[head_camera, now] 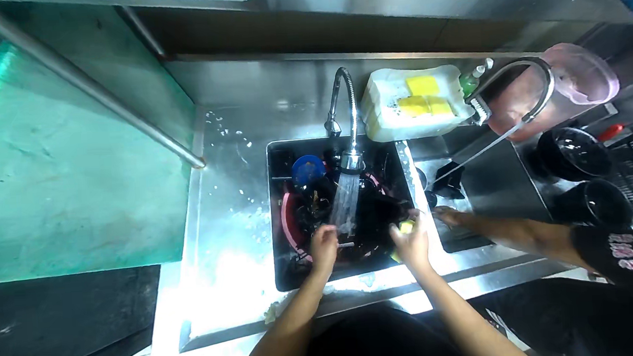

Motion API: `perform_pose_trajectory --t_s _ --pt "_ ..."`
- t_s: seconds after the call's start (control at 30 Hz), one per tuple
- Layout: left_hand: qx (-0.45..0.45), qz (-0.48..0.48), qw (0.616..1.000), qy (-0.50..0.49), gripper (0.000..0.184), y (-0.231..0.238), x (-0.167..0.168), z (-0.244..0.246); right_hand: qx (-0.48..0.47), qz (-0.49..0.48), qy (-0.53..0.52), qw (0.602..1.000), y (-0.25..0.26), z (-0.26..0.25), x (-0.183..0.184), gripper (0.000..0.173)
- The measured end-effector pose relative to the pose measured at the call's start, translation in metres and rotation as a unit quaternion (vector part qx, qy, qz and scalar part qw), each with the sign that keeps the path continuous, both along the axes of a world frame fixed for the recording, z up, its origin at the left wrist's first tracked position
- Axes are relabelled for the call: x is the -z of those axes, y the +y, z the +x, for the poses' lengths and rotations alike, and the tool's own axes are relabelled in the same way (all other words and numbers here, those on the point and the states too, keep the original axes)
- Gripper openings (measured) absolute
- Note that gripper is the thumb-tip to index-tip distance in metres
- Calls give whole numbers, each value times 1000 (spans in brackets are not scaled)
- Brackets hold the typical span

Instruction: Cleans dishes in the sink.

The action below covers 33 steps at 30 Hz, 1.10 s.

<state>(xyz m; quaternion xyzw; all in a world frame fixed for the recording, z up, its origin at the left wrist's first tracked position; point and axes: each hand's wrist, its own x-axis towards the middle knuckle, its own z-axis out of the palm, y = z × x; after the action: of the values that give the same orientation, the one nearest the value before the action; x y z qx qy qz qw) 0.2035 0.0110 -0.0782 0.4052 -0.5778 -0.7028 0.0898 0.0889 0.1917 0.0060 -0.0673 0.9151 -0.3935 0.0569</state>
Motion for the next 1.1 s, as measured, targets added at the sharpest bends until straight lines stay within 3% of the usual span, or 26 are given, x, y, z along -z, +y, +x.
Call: perform_pose_trajectory --t_s 0.1,0.2,0.3,0.43,0.53,0.73,0.9,1.0,1.1 --pt "-25 35 994 -97 26 -10 12 6 -5 59 50 997 1 -4 14 70" --pt "-8 79 988 -129 25 -14 9 13 18 -22 -3 1000 6 -5 8 70" --pt "-24 151 981 -117 30 -13 7 12 75 -164 -134 974 -1 -6 12 72" --pt "14 227 972 -64 51 -15 -4 -8 114 -201 -214 949 -29 -4 5 73" --pt "12 236 971 -37 56 -30 -23 -22 93 -263 -280 918 -40 -6 3 66" --pt "148 133 980 -15 58 -84 -69 -33 15 -310 -382 870 -37 -30 9 60" --pt "237 -23 967 -93 90 -90 -92 -49 -29 -205 -394 896 -43 -43 29 72" --pt "216 -144 947 -187 85 -87 -86 -55 26 -194 -391 900 -43 -42 39 70" --pt "152 -213 924 -279 91 -85 -92 -51 114 -275 -423 856 -30 -40 47 75"
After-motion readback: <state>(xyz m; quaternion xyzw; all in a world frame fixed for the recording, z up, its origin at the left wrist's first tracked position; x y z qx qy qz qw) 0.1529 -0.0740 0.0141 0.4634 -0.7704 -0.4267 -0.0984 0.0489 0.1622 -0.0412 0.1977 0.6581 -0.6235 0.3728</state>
